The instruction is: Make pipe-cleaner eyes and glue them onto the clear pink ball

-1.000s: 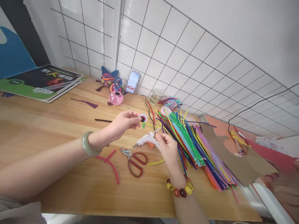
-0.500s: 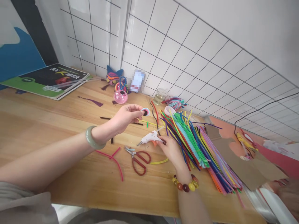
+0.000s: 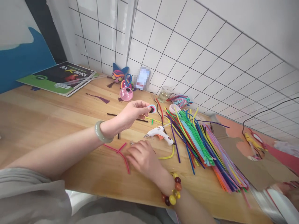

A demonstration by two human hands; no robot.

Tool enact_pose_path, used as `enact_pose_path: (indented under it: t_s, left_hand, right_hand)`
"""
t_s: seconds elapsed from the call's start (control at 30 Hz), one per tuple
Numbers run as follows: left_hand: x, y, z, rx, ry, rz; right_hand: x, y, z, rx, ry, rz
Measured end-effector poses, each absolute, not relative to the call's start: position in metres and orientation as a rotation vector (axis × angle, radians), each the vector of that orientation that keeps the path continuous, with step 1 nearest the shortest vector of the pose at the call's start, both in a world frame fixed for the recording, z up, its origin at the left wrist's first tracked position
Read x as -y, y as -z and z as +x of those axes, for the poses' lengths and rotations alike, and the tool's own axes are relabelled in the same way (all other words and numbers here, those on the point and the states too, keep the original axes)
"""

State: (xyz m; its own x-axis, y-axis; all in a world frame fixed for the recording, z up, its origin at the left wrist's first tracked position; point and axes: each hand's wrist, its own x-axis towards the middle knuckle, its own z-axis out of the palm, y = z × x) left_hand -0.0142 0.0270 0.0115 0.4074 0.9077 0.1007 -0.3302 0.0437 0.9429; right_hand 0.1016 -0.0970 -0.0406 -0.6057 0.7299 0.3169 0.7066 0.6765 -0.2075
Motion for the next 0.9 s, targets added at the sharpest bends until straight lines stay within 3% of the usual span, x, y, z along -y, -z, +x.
enact_pose_path:
  t_s: [0.9]
  left_hand:
    - [-0.026,-0.007,-0.012,-0.611,-0.958,1.158]
  right_hand:
    - [0.078,0.037,0.080,2.982,0.391,-0.663]
